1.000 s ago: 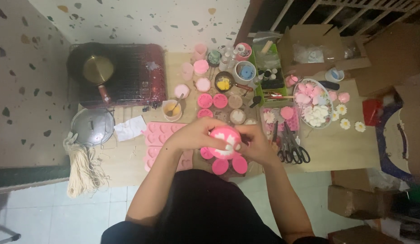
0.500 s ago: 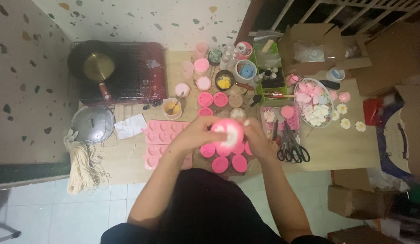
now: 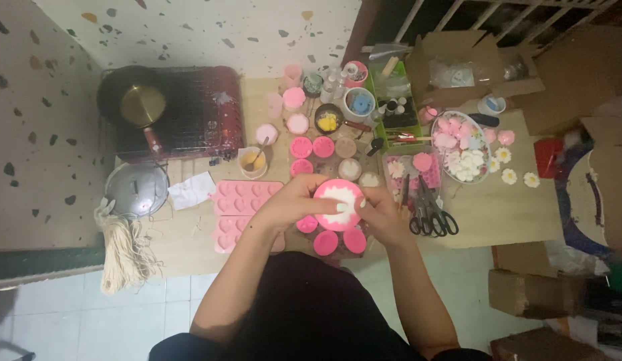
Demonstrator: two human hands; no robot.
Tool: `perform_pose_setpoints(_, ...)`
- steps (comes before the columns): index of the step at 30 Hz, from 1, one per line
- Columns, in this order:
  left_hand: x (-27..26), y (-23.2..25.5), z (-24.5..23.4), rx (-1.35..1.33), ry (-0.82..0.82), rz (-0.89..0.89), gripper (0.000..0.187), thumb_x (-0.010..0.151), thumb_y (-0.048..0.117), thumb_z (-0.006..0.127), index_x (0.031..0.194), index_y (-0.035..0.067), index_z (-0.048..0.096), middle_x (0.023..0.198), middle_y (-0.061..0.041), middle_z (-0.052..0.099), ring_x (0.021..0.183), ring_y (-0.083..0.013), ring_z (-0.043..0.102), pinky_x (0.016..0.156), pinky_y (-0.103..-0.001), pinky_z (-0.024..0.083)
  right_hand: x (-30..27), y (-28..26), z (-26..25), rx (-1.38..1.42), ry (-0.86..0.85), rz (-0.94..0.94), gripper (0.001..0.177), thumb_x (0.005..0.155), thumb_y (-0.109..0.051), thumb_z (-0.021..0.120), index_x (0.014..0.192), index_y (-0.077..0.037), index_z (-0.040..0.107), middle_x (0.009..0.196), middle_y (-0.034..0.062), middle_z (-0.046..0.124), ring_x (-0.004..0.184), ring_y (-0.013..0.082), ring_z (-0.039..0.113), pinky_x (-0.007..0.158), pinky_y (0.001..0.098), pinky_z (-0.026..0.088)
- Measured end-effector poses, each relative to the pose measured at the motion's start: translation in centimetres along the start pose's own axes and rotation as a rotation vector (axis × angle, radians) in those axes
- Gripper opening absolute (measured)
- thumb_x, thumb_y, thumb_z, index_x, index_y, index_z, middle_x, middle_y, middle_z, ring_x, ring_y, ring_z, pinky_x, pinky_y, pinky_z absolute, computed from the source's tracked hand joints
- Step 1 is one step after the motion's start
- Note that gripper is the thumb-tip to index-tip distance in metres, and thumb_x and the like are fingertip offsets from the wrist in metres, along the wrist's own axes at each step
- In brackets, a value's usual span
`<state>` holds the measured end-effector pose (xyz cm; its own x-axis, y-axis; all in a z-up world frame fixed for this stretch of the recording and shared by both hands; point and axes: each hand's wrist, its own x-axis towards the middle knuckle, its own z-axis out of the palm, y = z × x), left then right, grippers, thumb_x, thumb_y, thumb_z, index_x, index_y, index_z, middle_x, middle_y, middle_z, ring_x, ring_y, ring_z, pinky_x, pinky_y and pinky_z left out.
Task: The person is preparing decorative candles by removing flower-shaped wax from molds and inspecting them.
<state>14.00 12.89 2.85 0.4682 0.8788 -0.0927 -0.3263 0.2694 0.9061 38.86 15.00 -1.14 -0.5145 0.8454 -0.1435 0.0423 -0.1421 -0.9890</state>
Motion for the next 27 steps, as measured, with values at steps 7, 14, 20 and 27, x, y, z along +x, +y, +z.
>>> perform_pose_setpoints(7, 0.0, -0.2, -0.5, -0.102, -0.013, -0.028, 0.035, 0.087, 0.009, 0.076, 0.121, -0.002, 0.071, 0.109, -0.006, 0.075, 0.098, -0.0128, 0.07, 0.087, -0.028, 0.057, 0.6, 3.3, -2.2, 0.174, -0.11, 0.027, 0.029, 0.097, -0.029, 0.068, 0.099, 0.0, 0.07, 0.071, -0.0003, 0.062, 0.056, 0.0084, 0.054, 0.048, 0.0249, 0.04)
perform_pose_setpoints(14, 0.1, 0.6, 1.1, -0.026, 0.114, 0.014, 0.032, 0.09, 0.013, 0.077, 0.117, -0.002, 0.071, 0.105, -0.004, 0.073, 0.094, -0.0101, 0.068, 0.083, -0.027, 0.056, 1.3, -0.7, 0.0, -0.088, 0.055, -0.116, 0.03, 0.092, -0.024, 0.072, 0.106, 0.003, 0.076, 0.081, -0.0014, 0.068, 0.071, 0.0054, 0.058, 0.06, 0.0237, 0.047)
perform_pose_setpoints(20, -0.4, 1.5, 1.2, -0.004, 0.12, -0.039, 0.032, 0.088, 0.015, 0.076, 0.116, -0.001, 0.073, 0.103, -0.005, 0.074, 0.092, -0.0104, 0.068, 0.082, -0.026, 0.055, 0.7, -2.5, 0.0, -0.21, 0.014, 0.01, 0.034, 0.088, -0.026, 0.081, 0.106, 0.002, 0.077, 0.082, 0.0, 0.073, 0.07, 0.0045, 0.063, 0.06, 0.0229, 0.052)
perform_pose_setpoints(27, 0.3, -0.8, -0.9, -0.194, 0.024, -0.074, 0.037, 0.086, 0.013, 0.076, 0.119, -0.004, 0.07, 0.108, -0.007, 0.075, 0.099, -0.0144, 0.07, 0.089, -0.029, 0.055, 0.8, -3.8, -0.5, -0.037, -0.173, 0.126, 0.042, 0.087, -0.028, 0.079, 0.117, 0.001, 0.073, 0.08, 0.0025, 0.074, 0.067, 0.0082, 0.066, 0.055, 0.0244, 0.052)
